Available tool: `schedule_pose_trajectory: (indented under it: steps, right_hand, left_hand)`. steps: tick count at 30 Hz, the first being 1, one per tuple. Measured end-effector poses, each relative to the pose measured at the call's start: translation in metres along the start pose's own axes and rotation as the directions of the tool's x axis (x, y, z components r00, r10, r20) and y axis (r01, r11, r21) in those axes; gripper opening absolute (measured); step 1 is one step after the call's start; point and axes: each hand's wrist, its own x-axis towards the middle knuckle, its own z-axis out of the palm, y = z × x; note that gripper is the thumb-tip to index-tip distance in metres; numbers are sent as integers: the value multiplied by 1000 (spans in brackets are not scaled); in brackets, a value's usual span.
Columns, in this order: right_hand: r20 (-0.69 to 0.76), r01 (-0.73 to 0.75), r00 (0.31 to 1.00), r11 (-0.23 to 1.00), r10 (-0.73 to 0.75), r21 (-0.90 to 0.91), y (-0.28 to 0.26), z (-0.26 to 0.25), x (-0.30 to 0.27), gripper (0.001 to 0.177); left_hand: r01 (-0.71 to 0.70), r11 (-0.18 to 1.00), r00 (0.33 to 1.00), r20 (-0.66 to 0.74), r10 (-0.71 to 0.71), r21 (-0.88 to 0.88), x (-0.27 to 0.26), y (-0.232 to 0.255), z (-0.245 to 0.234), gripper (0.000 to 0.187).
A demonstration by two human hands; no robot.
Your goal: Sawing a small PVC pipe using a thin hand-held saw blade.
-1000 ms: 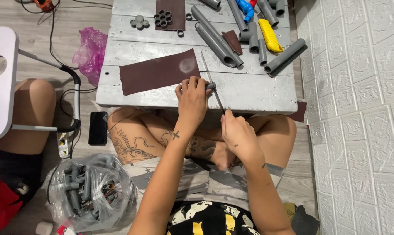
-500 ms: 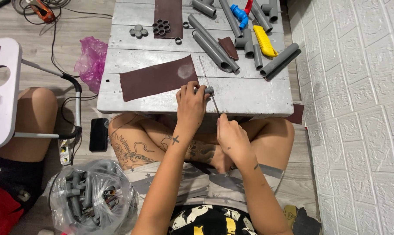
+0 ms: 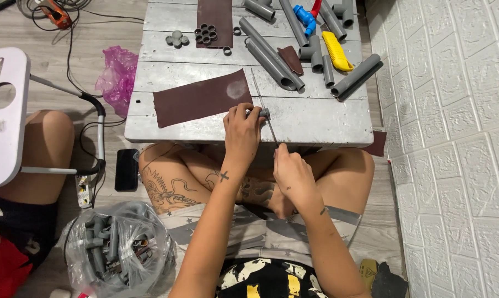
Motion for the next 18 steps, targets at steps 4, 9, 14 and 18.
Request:
schedule_pose_trajectory:
  steps: [4,9,14,18]
  right_hand:
    - [-14,5,1000,1000,-5,-16,-2,-3,1,40]
    - [-67,15,998,1000,-17,-24,9,9,-3,37]
    - [-86,3,996,1000,-3,2,0,-1,-19,39]
    - [-74,-7,997,1000,5,-30,2,0,-12,40]
  left_hand:
    - [-4,1000,1000,4,4,-1,1,-6,7,16]
    - [25,998,999,29,-27,63,-1,-8,12,20]
    - [11,997,999,37,-14,77,-3,-3,10,22]
    - [-14,999,999,45,12,44,-3,-10,14,22]
